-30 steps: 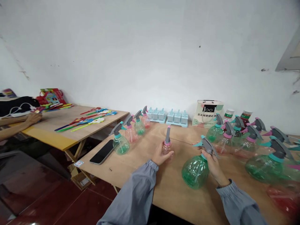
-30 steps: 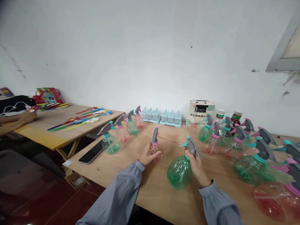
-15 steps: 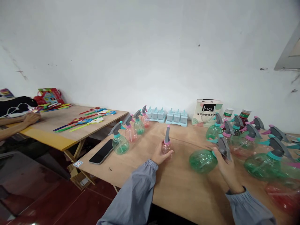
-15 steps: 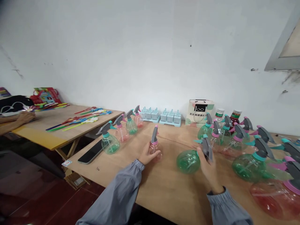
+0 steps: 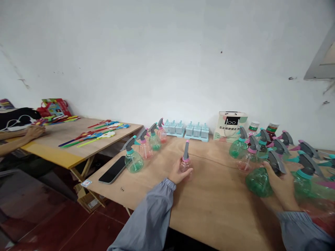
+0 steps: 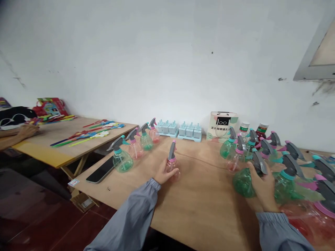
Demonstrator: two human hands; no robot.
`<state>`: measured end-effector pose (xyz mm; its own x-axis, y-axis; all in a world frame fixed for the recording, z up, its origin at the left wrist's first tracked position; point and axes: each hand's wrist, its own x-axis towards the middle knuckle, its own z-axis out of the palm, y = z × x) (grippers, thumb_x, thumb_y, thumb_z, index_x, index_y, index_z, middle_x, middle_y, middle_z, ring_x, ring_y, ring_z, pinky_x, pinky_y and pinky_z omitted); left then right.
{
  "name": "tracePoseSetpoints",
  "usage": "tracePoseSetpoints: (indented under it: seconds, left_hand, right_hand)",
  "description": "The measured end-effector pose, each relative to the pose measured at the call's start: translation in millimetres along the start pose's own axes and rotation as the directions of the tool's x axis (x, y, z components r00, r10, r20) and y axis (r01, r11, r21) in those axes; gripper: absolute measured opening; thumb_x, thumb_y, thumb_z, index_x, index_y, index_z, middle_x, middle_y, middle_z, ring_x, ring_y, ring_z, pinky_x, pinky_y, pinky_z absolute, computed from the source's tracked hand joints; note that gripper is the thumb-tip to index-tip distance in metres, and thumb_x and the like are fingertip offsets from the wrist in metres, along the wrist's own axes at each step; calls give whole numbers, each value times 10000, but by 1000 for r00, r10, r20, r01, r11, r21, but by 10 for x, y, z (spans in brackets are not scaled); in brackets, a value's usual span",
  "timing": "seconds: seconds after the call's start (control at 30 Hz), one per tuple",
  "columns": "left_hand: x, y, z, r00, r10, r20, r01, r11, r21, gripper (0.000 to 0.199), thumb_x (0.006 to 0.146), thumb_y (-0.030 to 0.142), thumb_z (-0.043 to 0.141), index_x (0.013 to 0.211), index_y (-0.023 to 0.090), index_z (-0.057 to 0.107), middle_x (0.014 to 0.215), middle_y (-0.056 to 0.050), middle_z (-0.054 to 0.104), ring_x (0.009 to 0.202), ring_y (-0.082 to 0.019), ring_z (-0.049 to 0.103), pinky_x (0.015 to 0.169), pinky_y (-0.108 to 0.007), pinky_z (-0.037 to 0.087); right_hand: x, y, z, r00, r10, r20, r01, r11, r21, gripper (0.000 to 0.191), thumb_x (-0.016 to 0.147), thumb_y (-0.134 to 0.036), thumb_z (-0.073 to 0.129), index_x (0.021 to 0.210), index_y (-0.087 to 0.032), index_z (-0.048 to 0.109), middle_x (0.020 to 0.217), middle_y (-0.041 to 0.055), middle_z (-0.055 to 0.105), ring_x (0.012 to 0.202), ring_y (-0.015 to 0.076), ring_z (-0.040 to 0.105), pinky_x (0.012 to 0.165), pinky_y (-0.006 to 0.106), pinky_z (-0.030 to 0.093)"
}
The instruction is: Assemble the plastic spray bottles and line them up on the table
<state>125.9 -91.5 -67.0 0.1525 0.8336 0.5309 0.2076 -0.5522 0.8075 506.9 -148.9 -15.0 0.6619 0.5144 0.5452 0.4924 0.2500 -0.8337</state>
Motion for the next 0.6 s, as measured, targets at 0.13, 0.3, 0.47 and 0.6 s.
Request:
tracePoseSetpoints:
  seconds: [0.13, 0.3, 0.47, 0.6]
  left_hand:
    - [-3, -15, 2, 1000, -3, 4, 3, 1000, -5, 550, 730, 403, 771, 1175, 174, 541, 1145, -107, 679, 1097, -271, 648, 1024, -457, 482]
    - [-4, -31, 6, 1000, 2, 12, -2, 1000, -6, 559, 743, 415, 768, 1192, 179, 533, 1159, -108, 679, 1122, -272, 644, 1041, -457, 473]
    - [-1, -53, 10, 1000, 10, 14, -10, 1000, -11, 565, 749, 426, 760, 1201, 177, 528, 1168, -114, 672, 1122, -272, 641, 1039, -458, 471]
    - [0, -63, 8, 1000, 11, 16, -11, 1000, -4, 554, 750, 422, 761, 1197, 188, 533, 1159, -105, 675, 1117, -265, 640, 1035, -447, 469]
  right_hand:
    - [2, 12, 71, 998, -52, -34, 50, 998, -47, 555, 656, -595, 677, 1034, -189, 671, 983, 108, 671, 937, 276, 615, 893, 416, 441]
    - [5, 94, 84, 997, -66, -46, 64, 997, -49, 595, 661, -599, 690, 1084, -181, 674, 1004, 122, 683, 951, 298, 622, 877, 425, 444]
    - [-21, 92, 69, 997, -60, -53, 55, 994, -97, 606, 643, -609, 695, 1080, -189, 687, 1005, 130, 699, 961, 315, 638, 883, 434, 446]
    - [-44, 128, 59, 995, -95, -16, 93, 993, -76, 505, 695, -550, 679, 1055, -197, 702, 1031, 119, 712, 989, 300, 652, 911, 432, 449]
